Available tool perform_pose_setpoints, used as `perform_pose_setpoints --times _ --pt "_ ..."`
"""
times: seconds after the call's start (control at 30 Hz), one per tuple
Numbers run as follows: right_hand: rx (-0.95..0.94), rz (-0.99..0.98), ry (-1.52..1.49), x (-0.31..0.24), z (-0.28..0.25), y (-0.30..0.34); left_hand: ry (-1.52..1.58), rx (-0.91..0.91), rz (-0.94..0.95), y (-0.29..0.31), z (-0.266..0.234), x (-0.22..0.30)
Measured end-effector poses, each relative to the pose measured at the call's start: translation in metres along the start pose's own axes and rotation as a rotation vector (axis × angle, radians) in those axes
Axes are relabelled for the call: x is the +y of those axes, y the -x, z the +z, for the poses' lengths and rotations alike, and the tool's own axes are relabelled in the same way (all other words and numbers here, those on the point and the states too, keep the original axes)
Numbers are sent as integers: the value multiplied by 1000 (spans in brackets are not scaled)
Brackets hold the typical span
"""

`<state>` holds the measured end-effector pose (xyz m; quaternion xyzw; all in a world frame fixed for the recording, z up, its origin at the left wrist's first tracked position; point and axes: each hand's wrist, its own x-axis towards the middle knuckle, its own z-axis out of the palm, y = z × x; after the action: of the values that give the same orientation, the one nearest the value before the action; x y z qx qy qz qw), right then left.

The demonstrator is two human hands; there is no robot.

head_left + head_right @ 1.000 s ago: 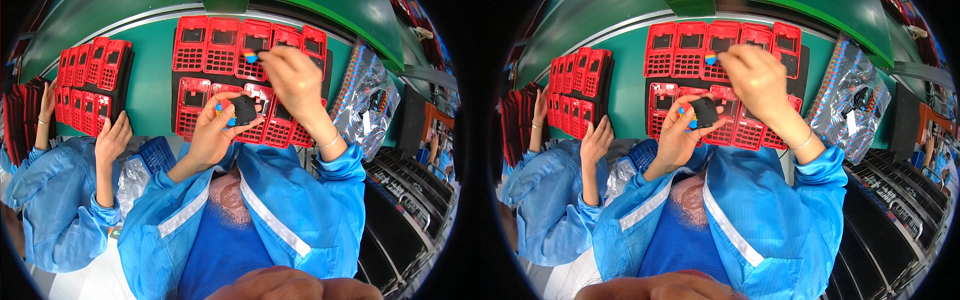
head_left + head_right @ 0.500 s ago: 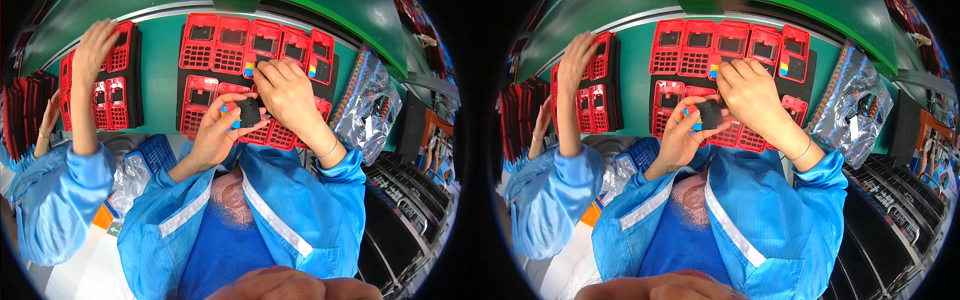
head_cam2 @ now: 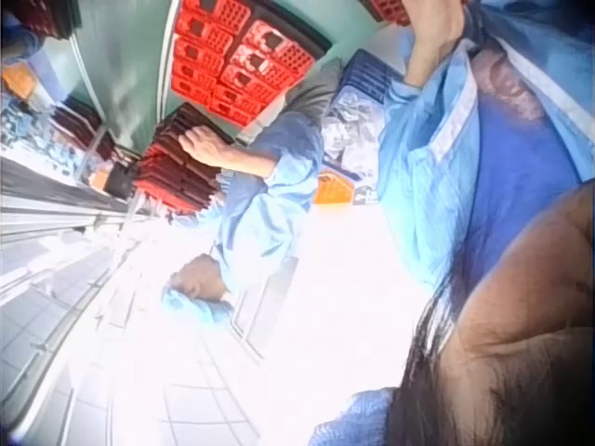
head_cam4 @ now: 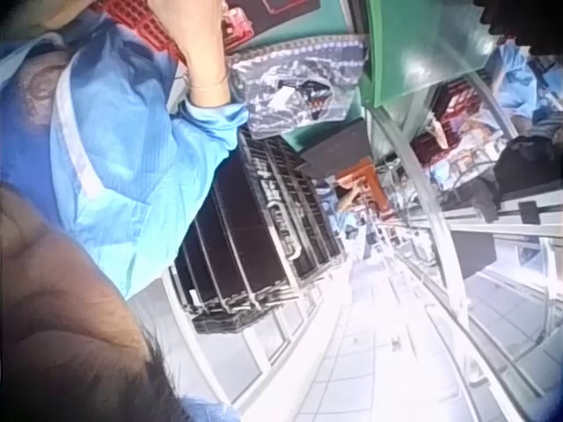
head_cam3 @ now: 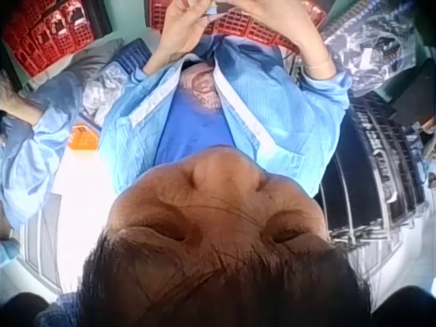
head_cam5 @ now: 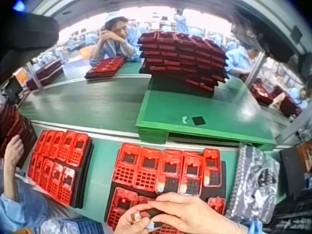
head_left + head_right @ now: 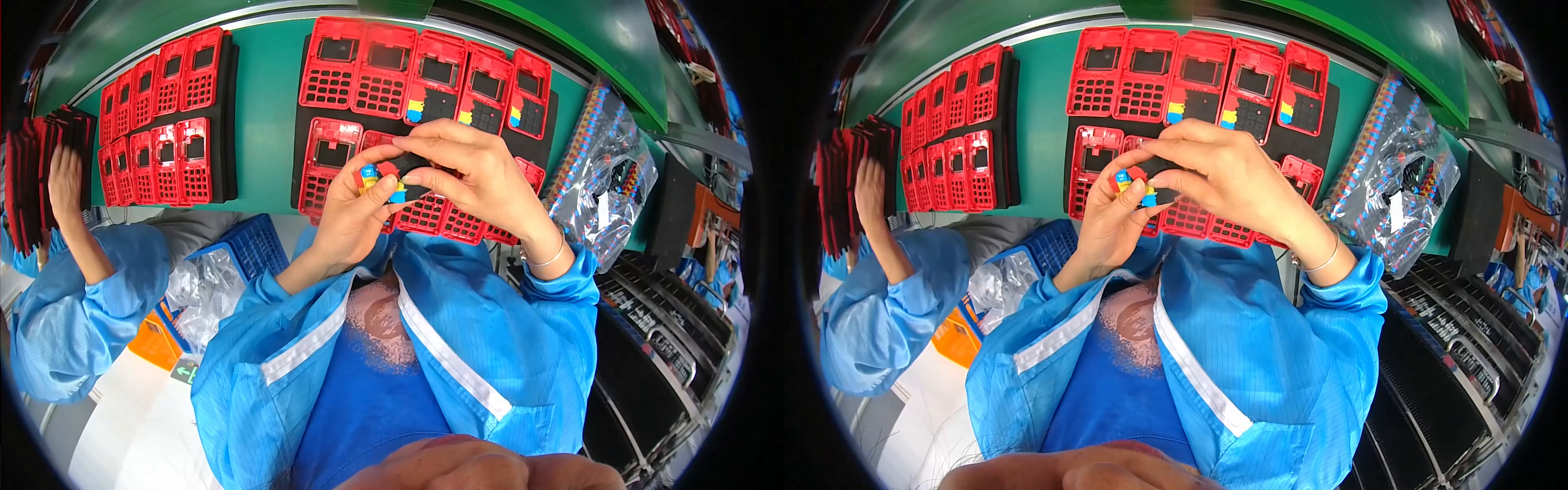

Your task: The person installs keypads into device casings arranged on a tray by hand, presses down on the casings to secure the components, and stacks the completed tray on an upper shelf.

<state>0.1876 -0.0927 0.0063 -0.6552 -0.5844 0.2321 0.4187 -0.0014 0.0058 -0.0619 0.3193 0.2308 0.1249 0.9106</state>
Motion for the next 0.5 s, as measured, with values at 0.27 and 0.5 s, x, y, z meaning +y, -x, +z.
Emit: perform_pose_setpoints --times 0.27,0.5 --pt "204 89 139 6 -9 -31 170 23 99 5 6 9" --pt "199 5 278 41 22 -59 194 21 21 15 6 22"
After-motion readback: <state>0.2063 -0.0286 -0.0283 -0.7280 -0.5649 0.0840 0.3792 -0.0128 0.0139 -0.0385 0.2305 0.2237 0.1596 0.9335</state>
